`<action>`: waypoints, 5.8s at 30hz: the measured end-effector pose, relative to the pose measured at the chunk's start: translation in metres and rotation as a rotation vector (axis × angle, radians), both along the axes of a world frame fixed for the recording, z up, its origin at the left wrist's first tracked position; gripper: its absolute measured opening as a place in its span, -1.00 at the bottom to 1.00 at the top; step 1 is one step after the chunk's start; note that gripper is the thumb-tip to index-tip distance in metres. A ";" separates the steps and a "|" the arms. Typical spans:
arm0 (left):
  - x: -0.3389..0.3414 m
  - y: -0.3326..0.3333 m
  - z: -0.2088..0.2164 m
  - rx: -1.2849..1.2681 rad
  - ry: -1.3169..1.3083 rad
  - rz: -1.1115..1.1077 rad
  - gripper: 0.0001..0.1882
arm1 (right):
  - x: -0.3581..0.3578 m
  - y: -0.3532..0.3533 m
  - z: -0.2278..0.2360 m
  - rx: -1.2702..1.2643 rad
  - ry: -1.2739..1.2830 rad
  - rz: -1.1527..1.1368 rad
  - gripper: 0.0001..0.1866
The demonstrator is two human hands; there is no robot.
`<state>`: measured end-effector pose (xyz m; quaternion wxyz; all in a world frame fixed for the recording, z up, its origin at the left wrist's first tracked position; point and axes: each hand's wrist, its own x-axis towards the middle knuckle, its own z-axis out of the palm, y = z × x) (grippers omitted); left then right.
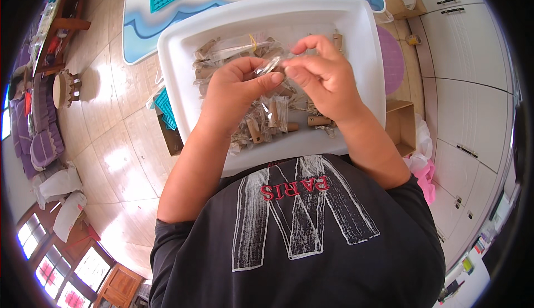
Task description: The person repeatedly picks up small cylindrical cork-like objects from a white tray and wraps each one individually in a small piece of clear plastic film. The wrapped items are placed back into the tray. The process is repetitive and continues throughout the clip.
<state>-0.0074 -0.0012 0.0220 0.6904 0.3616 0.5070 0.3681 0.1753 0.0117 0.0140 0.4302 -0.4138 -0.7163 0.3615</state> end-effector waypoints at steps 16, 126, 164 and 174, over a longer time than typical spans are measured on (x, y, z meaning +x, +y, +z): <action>0.022 -0.001 0.004 0.054 -0.069 0.153 -0.78 | 0.006 0.005 -0.010 -0.575 0.359 -0.030 -0.85; 0.060 0.030 0.008 -0.014 -0.229 -0.063 -0.73 | 0.035 0.026 -0.008 -0.263 0.430 -0.407 -0.80; 0.031 0.047 -0.002 -0.077 -0.040 0.051 -0.76 | 0.028 0.020 -0.004 -0.335 0.323 -0.282 -0.77; 0.020 0.022 0.013 -0.020 -0.019 -0.002 -0.71 | 0.014 0.014 -0.001 -0.117 0.052 -0.106 -0.78</action>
